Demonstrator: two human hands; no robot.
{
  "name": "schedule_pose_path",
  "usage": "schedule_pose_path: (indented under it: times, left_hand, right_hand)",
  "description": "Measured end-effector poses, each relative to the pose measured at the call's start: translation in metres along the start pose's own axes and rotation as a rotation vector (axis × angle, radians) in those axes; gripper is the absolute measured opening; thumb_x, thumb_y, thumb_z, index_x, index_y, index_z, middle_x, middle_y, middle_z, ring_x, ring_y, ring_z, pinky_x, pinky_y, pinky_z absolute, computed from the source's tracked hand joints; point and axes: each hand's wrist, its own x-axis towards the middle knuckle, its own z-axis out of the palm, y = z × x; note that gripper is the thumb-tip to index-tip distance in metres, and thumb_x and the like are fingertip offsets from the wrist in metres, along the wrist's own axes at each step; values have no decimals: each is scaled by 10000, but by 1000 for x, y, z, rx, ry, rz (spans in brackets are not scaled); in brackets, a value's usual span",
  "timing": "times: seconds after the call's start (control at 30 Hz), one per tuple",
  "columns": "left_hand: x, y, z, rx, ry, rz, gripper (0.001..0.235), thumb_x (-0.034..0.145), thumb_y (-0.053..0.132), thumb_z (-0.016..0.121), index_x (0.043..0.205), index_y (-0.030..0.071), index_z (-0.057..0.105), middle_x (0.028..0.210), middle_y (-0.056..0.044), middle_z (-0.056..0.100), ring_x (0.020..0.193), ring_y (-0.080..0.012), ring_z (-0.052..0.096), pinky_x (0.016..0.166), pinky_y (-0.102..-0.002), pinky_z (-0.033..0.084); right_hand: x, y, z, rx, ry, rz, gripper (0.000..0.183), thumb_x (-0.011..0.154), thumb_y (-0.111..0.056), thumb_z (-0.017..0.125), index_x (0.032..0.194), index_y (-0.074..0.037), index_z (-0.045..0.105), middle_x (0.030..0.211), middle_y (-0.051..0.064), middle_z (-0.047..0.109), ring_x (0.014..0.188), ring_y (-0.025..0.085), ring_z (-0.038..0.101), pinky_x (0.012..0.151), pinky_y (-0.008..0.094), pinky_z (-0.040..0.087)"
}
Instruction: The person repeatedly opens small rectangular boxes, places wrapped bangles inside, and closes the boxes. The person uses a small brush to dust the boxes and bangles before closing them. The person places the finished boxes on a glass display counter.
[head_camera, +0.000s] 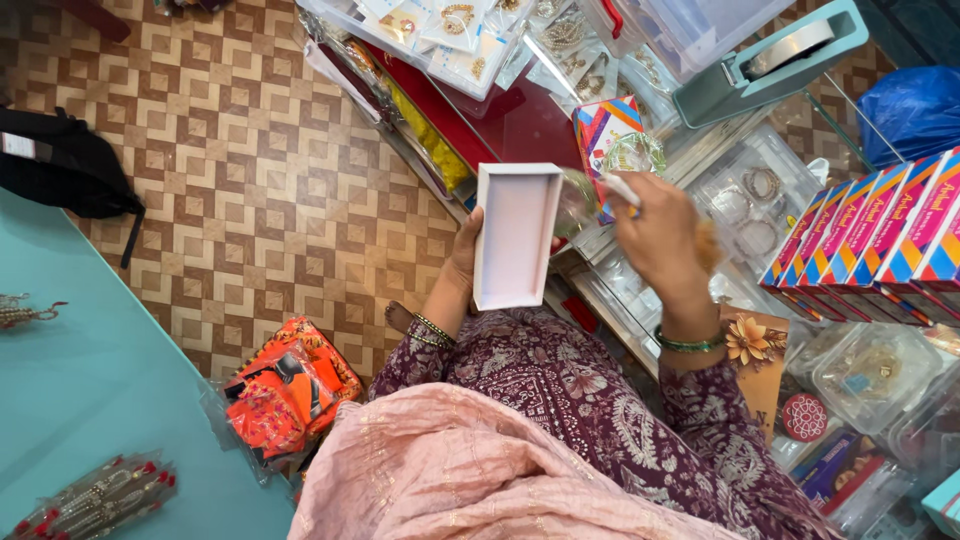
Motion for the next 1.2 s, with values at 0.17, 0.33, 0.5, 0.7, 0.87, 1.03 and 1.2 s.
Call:
schedule_pose_path:
  times: [0.17,0.33,0.5,0.7,0.87,1.03,1.2]
  left_hand:
    - [12,26,-31,141,-80,-78,961,871,525,802,1513,-97,447,1296,-327,627,1086,-389,724,882,-453,643]
    - [19,53,-29,166,-76,-92,990,785,486,861,1500,-39,422,1319,-231,624,1168,-321,695,980,-441,639]
    - [21,70,-21,120,-121,-71,999,790,443,884,1509,-85,435,1351,-297,621,1161,-331,693,962,-426,627]
    - [23,75,-34,159,-82,-34,966,847,431,878,1519,-101,432,1339,-293,607,1137,-355,695,959,-454,638]
    - [23,75,-37,216,-77,-44,1028,770,466,898,1500,-81,424,1361,-250,618,1205,-302,682,996,-387,626]
    - [21,78,-41,288,-73,9,1011,818,495,869,1498,-107,423,1324,-265,621,1155,-318,694,916,-395,647]
    - [23,75,-31,307,-30,157,1027,840,566,805,1521,-88,401,1326,-272,619,1131,-353,702,886,-422,653]
  right_hand:
    - [-16,-8,-51,126,116,-122,418,1145,-317,472,1077,-76,805,814,94,678,696,239,623,644,345,467]
    - [-20,-30,-52,351,280,-286,499,1085,-434,522,1116,2,763,925,67,734,765,147,656,622,283,479]
    - [-13,-39,-35,380,-239,-279,230,1038,-233,658,985,-45,779,921,68,773,787,194,718,682,307,550]
    - [-15,-40,-37,446,-11,-306,217,1060,-218,656,1067,-25,754,1047,97,765,960,220,734,864,307,577]
    - [-16,-36,-34,529,-170,-143,270,1013,-258,664,974,-2,742,954,87,761,837,182,733,760,285,575]
    - [-26,-21,-24,579,-353,-275,301,1062,-272,605,916,-34,717,883,61,733,796,162,696,722,317,552]
    - [-23,-12,-14,610,-301,326,356,1074,-320,516,1139,-50,737,817,98,739,660,201,700,595,362,539]
